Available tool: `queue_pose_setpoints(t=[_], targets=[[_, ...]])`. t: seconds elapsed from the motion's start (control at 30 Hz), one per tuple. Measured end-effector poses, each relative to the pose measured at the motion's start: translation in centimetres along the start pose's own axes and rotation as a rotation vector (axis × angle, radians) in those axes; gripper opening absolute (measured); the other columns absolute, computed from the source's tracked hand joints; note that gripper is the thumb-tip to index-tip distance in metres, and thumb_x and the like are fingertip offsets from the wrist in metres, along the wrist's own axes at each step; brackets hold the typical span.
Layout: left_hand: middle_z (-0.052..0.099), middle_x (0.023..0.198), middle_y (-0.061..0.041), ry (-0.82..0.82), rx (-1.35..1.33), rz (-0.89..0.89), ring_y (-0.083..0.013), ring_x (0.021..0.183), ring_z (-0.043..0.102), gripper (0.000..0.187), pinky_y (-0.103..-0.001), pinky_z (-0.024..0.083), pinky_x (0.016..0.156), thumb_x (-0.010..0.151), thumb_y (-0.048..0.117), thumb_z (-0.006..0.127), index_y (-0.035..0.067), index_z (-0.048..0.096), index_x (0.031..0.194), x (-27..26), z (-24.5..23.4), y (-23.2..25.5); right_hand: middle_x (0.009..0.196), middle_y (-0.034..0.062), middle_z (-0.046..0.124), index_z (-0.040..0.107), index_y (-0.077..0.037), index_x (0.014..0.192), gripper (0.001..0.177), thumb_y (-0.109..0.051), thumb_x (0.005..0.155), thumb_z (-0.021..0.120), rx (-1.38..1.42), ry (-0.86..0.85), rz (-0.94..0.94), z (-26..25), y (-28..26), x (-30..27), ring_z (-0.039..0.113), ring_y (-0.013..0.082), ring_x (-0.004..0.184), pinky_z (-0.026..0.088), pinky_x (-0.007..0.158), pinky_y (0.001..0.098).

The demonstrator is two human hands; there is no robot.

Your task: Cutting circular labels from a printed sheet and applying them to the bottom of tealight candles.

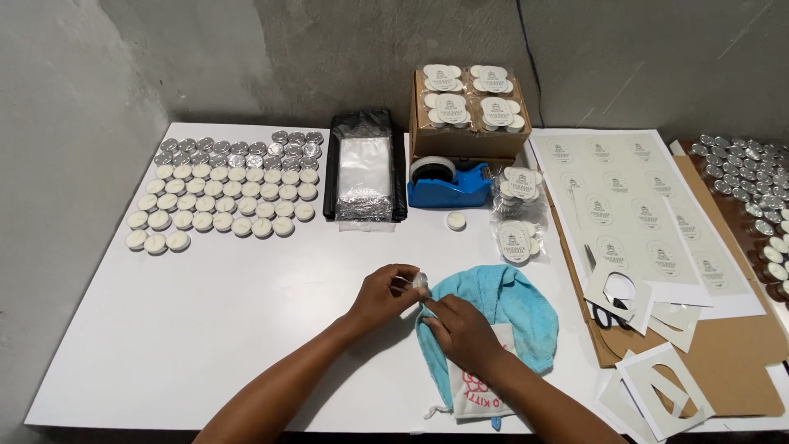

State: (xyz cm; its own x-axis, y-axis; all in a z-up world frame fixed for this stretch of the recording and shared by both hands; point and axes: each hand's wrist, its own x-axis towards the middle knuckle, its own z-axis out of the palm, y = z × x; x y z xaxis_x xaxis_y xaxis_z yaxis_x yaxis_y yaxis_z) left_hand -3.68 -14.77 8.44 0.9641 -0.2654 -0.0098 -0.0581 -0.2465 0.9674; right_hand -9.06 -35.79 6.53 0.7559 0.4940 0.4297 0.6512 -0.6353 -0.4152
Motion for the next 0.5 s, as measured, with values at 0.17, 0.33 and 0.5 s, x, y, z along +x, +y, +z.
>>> queue_pose_setpoints(t=[0.17,0.33,0.5], targets=[[0.071,0.112,-0.007,0.129,0.148,0.106,-0.0196,0.097,0.071,0.045,-0.030,0.059,0.081,0.083,0.030,0.077,0.012,0.072,0.123,4.0,1.4,-3.1,0.088,0.0088,0.063,0.063,-0.004,0.134,0.043,-0.016,0.094,0.072,-0.065,0.003,0.058,-1.3,1.1,-1.3,0.058,0.0252,0.072,0.046,0.058,0.0373],[0.064,0.120,-0.014,0.223,0.256,0.206,-0.0270,0.104,0.065,0.056,-0.038,0.054,0.085,0.087,0.030,0.073,0.006,0.060,0.135,8.5,3.4,-5.7,0.086,0.0070,0.064,0.066,-0.005,0.132,0.043,-0.014,0.092,0.075,-0.131,0.086,0.061,-1.7,1.8,-1.5,0.059,0.0229,0.071,0.048,0.057,0.0356],[0.061,0.129,-0.023,0.311,0.341,0.308,-0.0367,0.119,0.058,0.070,-0.045,0.048,0.101,0.088,0.015,0.072,-0.005,0.044,0.149,12.9,5.2,-6.7,0.082,0.0058,0.062,0.069,-0.003,0.127,0.039,-0.012,0.089,0.078,-0.138,0.132,0.080,-2.2,1.5,-1.2,0.059,0.0217,0.068,0.048,0.055,0.0348]])
